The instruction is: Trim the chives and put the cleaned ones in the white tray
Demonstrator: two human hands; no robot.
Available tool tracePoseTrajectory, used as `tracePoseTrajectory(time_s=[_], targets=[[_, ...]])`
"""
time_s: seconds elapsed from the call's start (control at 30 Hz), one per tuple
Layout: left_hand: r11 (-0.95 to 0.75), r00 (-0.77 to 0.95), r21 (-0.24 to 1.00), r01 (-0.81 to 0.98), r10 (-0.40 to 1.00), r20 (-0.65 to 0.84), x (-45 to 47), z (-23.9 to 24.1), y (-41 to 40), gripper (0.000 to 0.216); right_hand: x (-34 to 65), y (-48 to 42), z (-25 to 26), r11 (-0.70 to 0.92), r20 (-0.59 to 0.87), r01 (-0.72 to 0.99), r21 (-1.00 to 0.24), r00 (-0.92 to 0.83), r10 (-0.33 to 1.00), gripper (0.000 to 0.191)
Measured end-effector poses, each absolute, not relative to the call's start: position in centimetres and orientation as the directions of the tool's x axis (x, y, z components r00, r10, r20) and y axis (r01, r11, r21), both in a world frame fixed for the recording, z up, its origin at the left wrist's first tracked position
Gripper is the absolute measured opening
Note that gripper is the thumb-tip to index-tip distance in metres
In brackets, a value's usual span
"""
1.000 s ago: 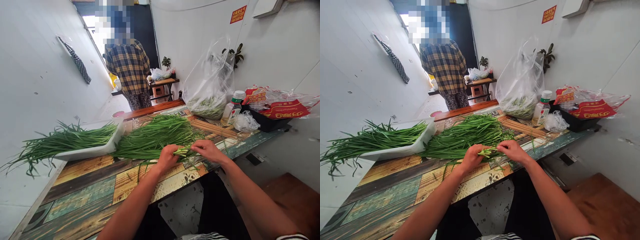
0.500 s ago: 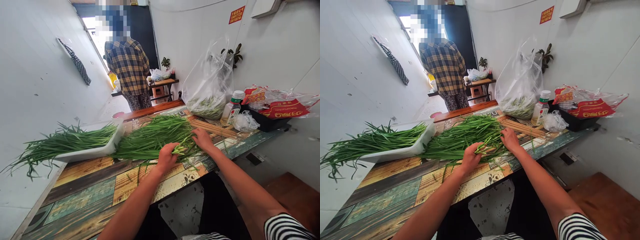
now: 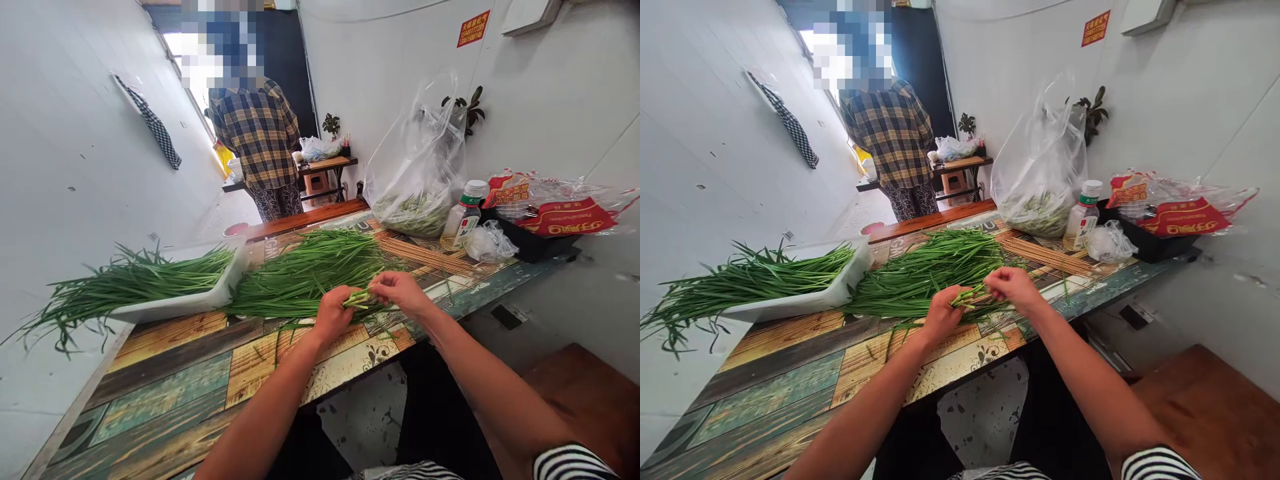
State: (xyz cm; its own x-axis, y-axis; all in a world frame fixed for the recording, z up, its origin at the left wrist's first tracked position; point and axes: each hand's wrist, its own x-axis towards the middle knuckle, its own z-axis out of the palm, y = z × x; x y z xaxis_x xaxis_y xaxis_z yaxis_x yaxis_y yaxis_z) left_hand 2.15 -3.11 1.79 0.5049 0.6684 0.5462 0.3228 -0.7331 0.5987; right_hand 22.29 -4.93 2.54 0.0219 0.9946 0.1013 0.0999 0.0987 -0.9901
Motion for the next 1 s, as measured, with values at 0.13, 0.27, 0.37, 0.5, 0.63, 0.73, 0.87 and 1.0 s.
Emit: tracePoseTrajectory(time_s=[0.13, 0.27, 0.37, 0.5, 0.63, 0.73, 0.87, 1.0], targets=[[-0.74, 0.435, 0.594, 0.316, 0.67, 0.602, 2.1, 1.1, -2.7, 0.026, 25.8, -3.0, 2.5, 0.118, 0.22, 0.345, -0.931, 0.275, 0.936, 0.026], [-0.676, 0.344, 0.638, 0.368, 0.737, 0.582, 2.3, 0.6, -2.5, 0.023, 26.1, -1.6, 1.9, 0.125, 0.368, 0.748, -0.652, 0.167, 0.915, 0.011], [-0.631, 0.321, 0.676, 0.38, 0.775, 0.544, 2.3, 0.6, -2.5, 0.021, 25.5, -0.9, 0.9, 0.099, 0.374, 0.828, -0.552, 0.14, 0.917, 0.013], [-0.616, 0.309, 0.676, 0.405, 0.788, 0.533, 2.2, 1.1, -2.8, 0.017, 25.5, -1.3, 1.1, 0.117, 0.35, 0.762, -0.637, 0.152, 0.924, 0.011], [-0.619, 0.321, 0.662, 0.421, 0.785, 0.53, 2.4, 1.3, -2.9, 0.017, 25.3, -2.4, 2.5, 0.241, 0.374, 0.701, -0.671, 0.038, 0.927, 0.012], [-0.624, 0.322, 0.663, 0.414, 0.781, 0.535, 2.4, 1.3, -3.0, 0.018, 24.9, -2.5, 3.0, 0.301, 0.398, 0.705, -0.642, -0.029, 0.917, 0.016], [-0.615, 0.298, 0.666, 0.423, 0.788, 0.538, 2.3, 1.5, -3.1, 0.018, 24.5, -3.1, 3.3, 0.358, 0.517, 0.71, -0.606, 0.01, 0.856, 0.021], [-0.651, 0.328, 0.625, 0.431, 0.758, 0.564, 2.2, 1.2, -3.1, 0.027, 22.8, -6.3, 3.8, 0.306, 0.462, 0.621, -0.722, 0.103, 0.881, 0.026]])
